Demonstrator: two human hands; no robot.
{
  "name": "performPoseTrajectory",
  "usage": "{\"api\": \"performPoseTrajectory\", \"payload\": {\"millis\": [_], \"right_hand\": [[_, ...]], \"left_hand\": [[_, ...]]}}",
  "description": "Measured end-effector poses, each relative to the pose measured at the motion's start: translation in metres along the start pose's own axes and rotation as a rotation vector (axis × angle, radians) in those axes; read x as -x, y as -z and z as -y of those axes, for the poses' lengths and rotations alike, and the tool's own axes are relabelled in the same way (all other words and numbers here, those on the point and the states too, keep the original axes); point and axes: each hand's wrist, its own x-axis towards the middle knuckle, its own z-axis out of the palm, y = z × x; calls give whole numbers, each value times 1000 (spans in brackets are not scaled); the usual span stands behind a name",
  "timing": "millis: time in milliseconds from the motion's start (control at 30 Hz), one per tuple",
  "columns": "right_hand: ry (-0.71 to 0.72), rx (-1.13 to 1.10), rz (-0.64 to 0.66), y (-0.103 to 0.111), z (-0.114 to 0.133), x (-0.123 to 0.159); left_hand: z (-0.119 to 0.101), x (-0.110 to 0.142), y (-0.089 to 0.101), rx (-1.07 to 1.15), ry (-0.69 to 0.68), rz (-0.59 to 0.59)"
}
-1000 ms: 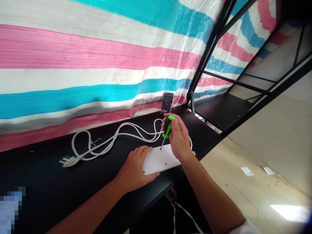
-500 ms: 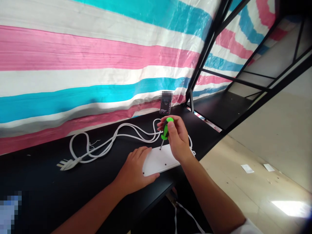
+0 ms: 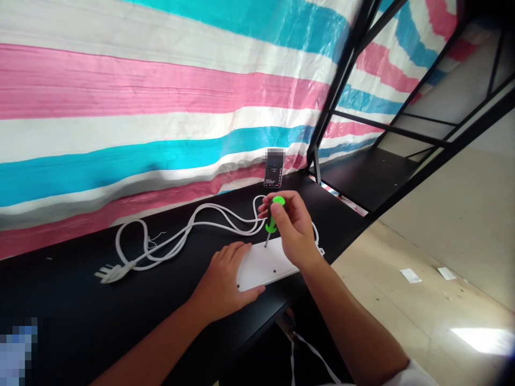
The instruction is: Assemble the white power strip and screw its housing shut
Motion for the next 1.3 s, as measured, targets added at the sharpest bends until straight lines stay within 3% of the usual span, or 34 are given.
{"api": "performPoseTrajectory", "payload": {"millis": [133, 333, 533, 700, 833, 1067, 1300], "right_hand": [[5, -15, -16, -4, -2, 0], [20, 16, 68, 3, -6, 1], [103, 90, -46, -2, 0, -1], [55, 1, -14, 2, -2, 0], [-11, 54, 34, 7, 0, -1], [62, -10, -26, -1, 1, -2], [-13, 116, 0, 3, 4, -2]], "left_hand": [[-1, 0, 1, -6, 7, 2], [0, -1, 0, -1, 13, 13], [-1, -2, 1, 1, 13, 11], [-1, -1, 1, -5, 9, 4], [0, -1, 0, -8, -1, -3], [0, -1, -1, -2, 2, -11], [-1, -1, 1, 16, 15, -2]]}}
